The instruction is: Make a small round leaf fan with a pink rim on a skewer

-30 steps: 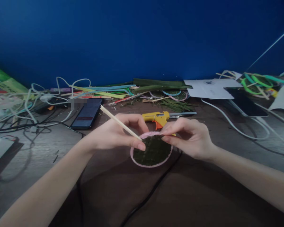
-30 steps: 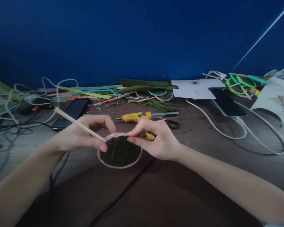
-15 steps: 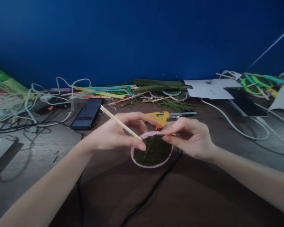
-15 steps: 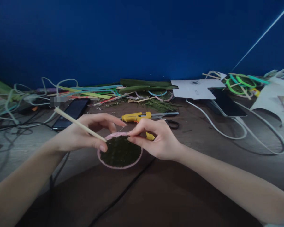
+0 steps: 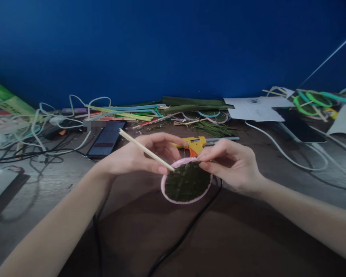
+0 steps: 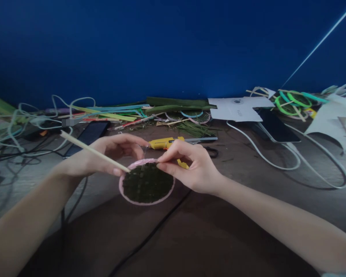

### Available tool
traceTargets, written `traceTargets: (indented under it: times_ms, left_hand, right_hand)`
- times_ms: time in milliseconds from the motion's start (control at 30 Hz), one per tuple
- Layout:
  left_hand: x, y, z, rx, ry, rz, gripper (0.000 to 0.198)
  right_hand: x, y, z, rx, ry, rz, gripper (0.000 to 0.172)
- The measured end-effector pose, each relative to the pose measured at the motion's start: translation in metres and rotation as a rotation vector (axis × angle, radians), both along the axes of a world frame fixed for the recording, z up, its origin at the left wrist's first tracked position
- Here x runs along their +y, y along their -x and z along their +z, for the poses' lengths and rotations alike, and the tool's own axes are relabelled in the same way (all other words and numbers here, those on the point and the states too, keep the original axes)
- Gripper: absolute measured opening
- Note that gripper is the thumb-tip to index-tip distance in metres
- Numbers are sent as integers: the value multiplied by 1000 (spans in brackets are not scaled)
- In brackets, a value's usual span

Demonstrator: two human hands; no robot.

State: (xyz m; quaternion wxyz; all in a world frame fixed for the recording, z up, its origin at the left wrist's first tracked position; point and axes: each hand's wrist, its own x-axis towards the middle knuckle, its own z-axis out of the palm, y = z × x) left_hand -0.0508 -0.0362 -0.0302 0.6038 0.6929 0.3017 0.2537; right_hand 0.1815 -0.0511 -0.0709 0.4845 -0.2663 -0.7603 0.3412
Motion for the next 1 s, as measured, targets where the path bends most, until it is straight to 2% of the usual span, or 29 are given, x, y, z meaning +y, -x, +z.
traceTargets:
  times_ms: [367,567,733,1000]
  left_hand:
    - [5,0,-10,-109,-27,248,19]
    - [6,0,-9,-49,-90,180,12]
    - [0,-2,-5,21,-65,162,12]
    - [-1,-4,-3,-23,-55,127,10]
  right_hand:
    - [2,1,0,-35,-59,42,2]
    - [2,2,-2,-43,-52,111,1]
    - [3,3,-3,-50,-63,162,4]
    - [2,3,-3,-48,-58,185,6]
